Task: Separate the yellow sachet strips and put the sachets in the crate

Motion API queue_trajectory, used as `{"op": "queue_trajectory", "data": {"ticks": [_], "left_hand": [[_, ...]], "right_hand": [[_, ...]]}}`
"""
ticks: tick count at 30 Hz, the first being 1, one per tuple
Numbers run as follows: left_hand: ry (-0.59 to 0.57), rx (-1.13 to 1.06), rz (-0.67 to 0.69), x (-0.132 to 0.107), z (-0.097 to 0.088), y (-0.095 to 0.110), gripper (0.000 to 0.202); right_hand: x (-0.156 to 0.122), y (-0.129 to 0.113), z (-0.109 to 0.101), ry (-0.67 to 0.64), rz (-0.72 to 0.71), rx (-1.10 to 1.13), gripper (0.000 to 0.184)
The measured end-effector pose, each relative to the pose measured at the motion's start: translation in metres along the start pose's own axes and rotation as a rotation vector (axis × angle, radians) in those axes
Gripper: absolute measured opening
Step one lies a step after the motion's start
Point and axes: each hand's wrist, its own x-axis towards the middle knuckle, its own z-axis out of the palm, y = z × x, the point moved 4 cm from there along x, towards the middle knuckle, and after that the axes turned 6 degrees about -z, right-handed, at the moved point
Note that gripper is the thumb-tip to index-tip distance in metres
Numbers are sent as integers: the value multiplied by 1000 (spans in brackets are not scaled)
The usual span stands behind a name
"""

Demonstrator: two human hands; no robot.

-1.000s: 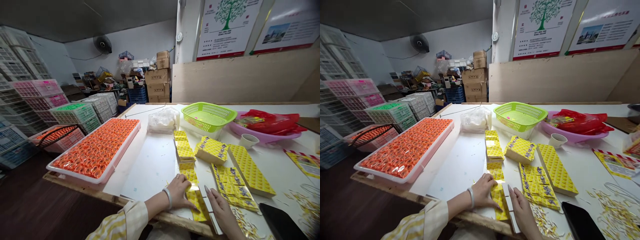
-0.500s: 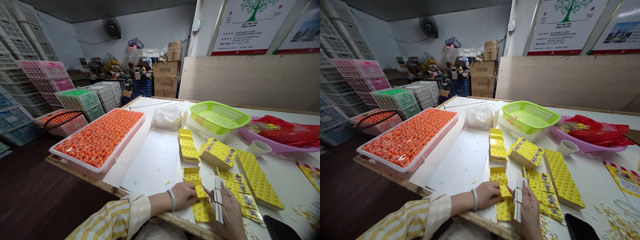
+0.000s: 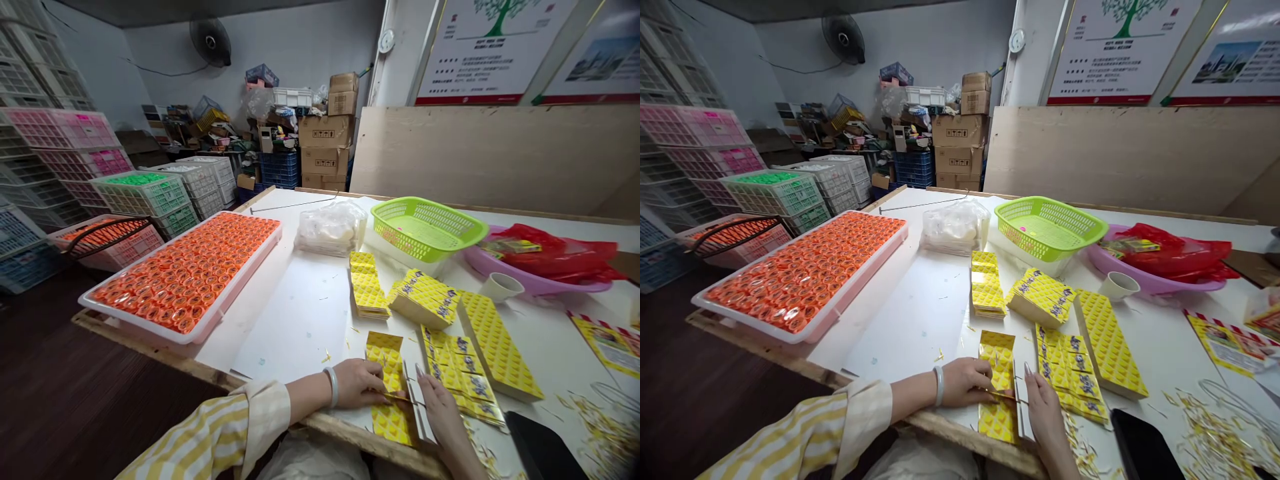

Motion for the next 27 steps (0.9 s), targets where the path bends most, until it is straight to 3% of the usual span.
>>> {"op": "queue_trajectory", "data": {"ticks": [5,9,12,15,17,22,25,27], "left_hand": [[231,68,-162,5,-25,-16,33],[125,179,-251,19,-14,-32,78],[59,146,-287,31,-4,-35,57],[2,104,-204,35,2,-25,22],[-15,81,-158,32,3,-17,12],[-15,38,-73,14,-8,-9,20],[-35,9,0,5,-14,-7,13],[-31,37,22,2,-15,-5,25]], "right_hand": [[7,4,3,-73,30,-53,49],[9,3,1,-46,-48,-112,49],[7,0,3,-53,-89,-129,50],[3,-6,3,-40,-123,-157,49],[0,-10,2,-6,-155,-215,48],[-1,-14,0,23,-195,-317,50],[-1,-16,2,24,-215,-369,54],[-3,-18,4,28,-240,-423,54]]}}
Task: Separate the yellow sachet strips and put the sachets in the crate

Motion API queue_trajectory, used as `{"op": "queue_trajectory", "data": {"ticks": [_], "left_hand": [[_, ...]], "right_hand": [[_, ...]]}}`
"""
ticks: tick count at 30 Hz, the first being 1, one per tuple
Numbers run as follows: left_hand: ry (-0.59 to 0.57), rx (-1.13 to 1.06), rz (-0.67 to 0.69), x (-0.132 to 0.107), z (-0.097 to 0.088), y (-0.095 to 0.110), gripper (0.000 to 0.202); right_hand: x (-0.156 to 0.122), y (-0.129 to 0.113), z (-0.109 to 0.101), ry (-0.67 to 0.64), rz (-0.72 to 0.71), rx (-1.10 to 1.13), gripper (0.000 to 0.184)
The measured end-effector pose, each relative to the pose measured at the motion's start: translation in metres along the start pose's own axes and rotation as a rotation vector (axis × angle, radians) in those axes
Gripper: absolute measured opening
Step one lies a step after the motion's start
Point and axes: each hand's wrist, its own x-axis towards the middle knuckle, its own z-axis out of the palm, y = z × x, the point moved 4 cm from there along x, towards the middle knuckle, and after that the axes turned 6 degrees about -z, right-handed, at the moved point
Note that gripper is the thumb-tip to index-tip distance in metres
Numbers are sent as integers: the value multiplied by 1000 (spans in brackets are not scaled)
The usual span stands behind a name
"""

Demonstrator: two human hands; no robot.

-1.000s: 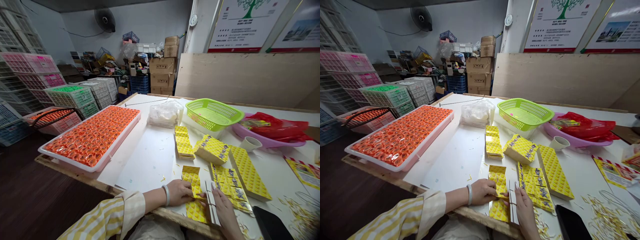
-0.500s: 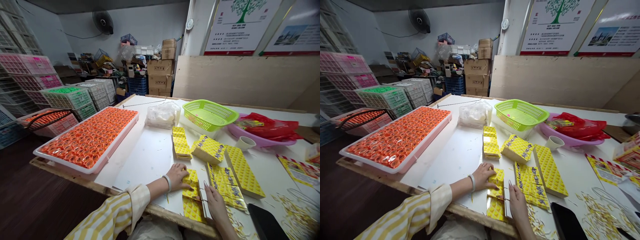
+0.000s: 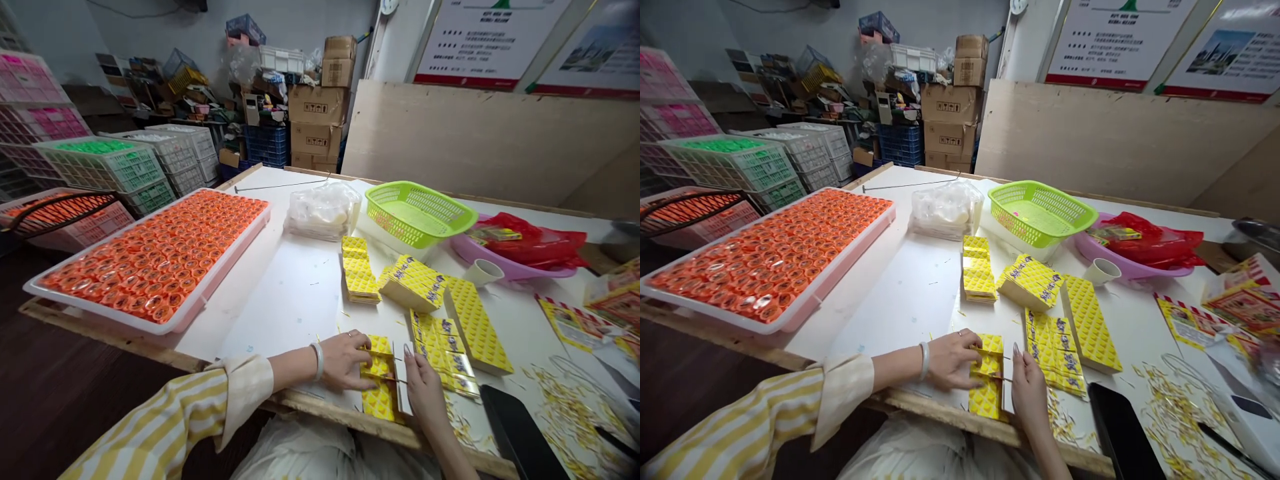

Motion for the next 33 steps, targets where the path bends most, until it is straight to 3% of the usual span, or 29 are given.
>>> {"op": "queue_trajectory", "data": {"ticks": [2,7,11,15,19,33], "left_hand": [[9,77,11,0,2,2,32],[34,185,53,2,9,7,24],[86,234,108,0,10,11,20],[110,265,115,0,12,14,17],[125,257,89,0,15,14,17],[126,187,50,-2,17,15,17]], "right_hand": [[-2,-5,-1,12,-28,-82,52],[-5,-15,-8,82,-70,-388,45],[-2,-20,-6,64,-122,-621,46],[-4,-26,1,58,-330,-1027,52],[-12,-27,7,3,-508,-1141,48],[-13,-34,13,15,-288,-1273,43]]}}
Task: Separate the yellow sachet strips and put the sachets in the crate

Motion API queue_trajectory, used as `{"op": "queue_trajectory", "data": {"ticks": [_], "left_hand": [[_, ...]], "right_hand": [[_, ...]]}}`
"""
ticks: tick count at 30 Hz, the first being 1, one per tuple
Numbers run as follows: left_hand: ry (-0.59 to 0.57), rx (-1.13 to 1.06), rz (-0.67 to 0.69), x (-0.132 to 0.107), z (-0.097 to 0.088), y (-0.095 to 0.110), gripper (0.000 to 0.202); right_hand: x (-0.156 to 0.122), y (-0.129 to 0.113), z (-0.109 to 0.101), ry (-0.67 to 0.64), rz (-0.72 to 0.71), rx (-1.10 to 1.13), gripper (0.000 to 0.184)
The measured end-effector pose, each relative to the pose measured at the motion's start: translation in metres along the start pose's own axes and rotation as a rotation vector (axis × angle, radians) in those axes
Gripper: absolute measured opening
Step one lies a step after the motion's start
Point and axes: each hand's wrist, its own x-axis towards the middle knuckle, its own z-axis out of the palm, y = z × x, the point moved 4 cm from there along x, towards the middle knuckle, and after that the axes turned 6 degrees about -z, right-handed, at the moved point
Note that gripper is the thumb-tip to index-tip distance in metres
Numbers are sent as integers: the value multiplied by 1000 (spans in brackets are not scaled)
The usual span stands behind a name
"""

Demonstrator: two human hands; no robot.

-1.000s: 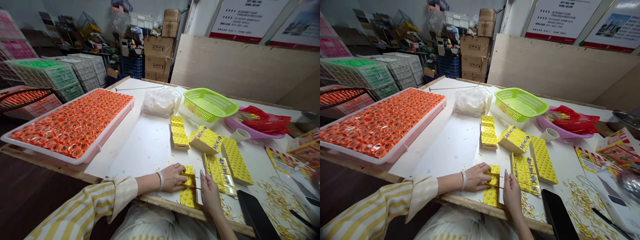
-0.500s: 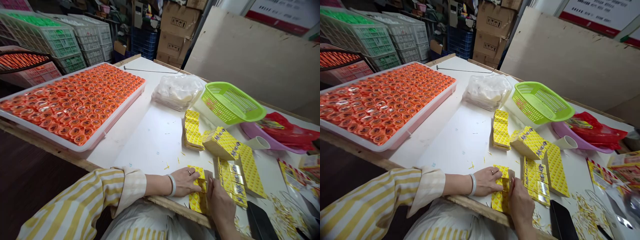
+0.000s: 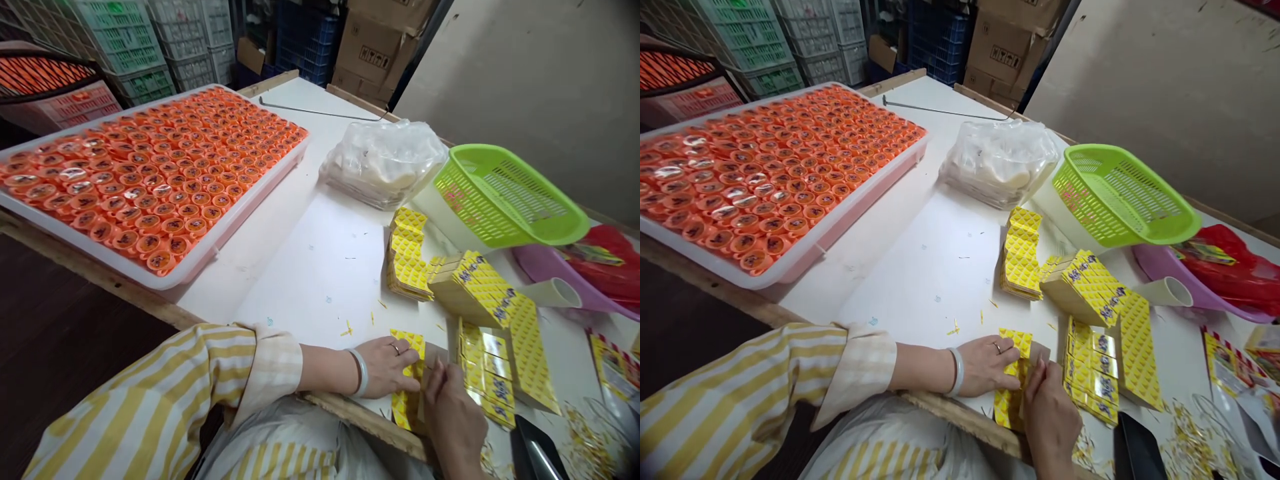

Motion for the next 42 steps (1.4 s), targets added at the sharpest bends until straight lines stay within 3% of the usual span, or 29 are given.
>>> {"op": "queue_trajectory", "data": {"ticks": [5,16,19,26,35,42], "left_hand": [[19,-45,50,0,-2,2,15],[21,-95,13,-2,-5,2,10],[15,-90,2,-3,-6,2,11],[-71,-162,-135,-3,-1,-3,15],[-128,-232,-256,0,-4,-5,15],[-177,-275,-286,0,-4,-5,19]], "right_hand": [[-3,1,5,39,-115,1,40],[-5,7,8,87,-126,11,35],[-3,8,11,14,-114,-9,36],[15,1,10,-308,-190,-69,22],[19,-6,4,-404,-296,-77,15],[20,-11,0,-453,-200,-169,20]]}}
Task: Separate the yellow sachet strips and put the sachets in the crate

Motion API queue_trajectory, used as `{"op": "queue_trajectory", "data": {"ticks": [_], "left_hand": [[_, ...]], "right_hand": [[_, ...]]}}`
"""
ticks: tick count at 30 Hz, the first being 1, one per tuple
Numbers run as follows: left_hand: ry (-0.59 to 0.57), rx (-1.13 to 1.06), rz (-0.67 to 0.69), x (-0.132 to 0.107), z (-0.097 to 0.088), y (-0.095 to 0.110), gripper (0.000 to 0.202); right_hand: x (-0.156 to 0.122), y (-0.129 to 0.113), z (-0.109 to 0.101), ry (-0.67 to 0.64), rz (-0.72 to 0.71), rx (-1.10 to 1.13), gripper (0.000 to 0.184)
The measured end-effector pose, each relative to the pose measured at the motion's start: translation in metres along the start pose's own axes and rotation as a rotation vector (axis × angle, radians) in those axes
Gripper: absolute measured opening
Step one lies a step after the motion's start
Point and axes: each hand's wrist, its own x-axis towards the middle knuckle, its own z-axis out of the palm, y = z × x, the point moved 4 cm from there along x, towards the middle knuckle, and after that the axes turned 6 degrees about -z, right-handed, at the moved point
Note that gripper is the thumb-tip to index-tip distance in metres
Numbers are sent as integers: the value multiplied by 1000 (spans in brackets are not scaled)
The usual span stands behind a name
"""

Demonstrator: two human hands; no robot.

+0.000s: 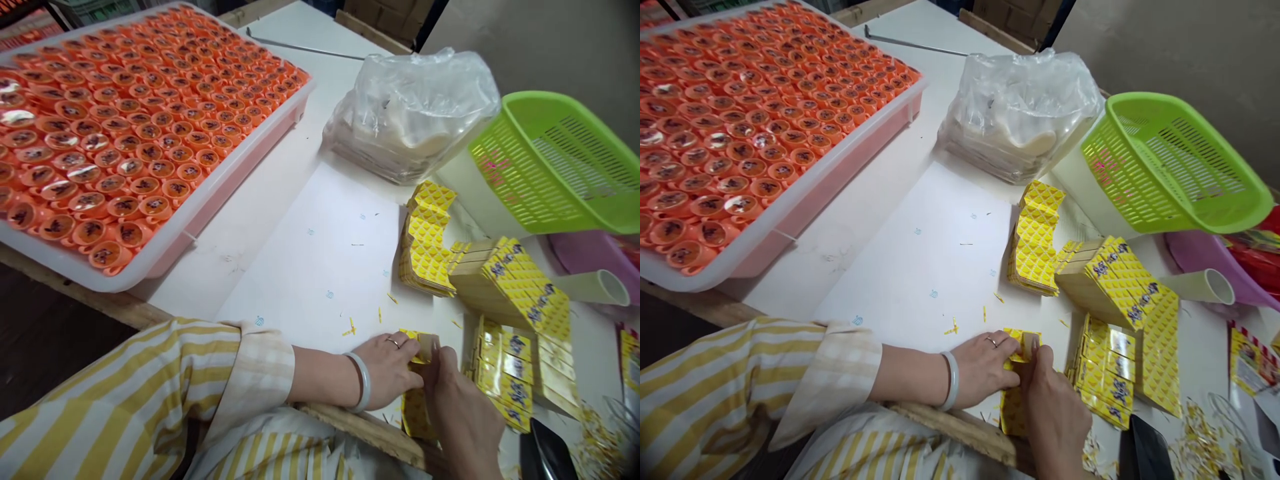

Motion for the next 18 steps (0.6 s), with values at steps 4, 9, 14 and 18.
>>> {"op": "queue_trajectory", "data": {"ticks": [4,9,14,18], "left_hand": [[-6,-107,4,4,-8,-9,28],[-89,-326,-31,19,-21,-20,51],[-96,-179,-36,27,-14,-16,46],[-94,-145,-4,25,-9,-14,49]], "right_hand": [[2,-1,-3,-13,-43,-6,15],[3,-5,-12,15,-77,23,17],[-12,9,-9,121,14,547,26],[-29,18,1,124,32,963,37]]}}
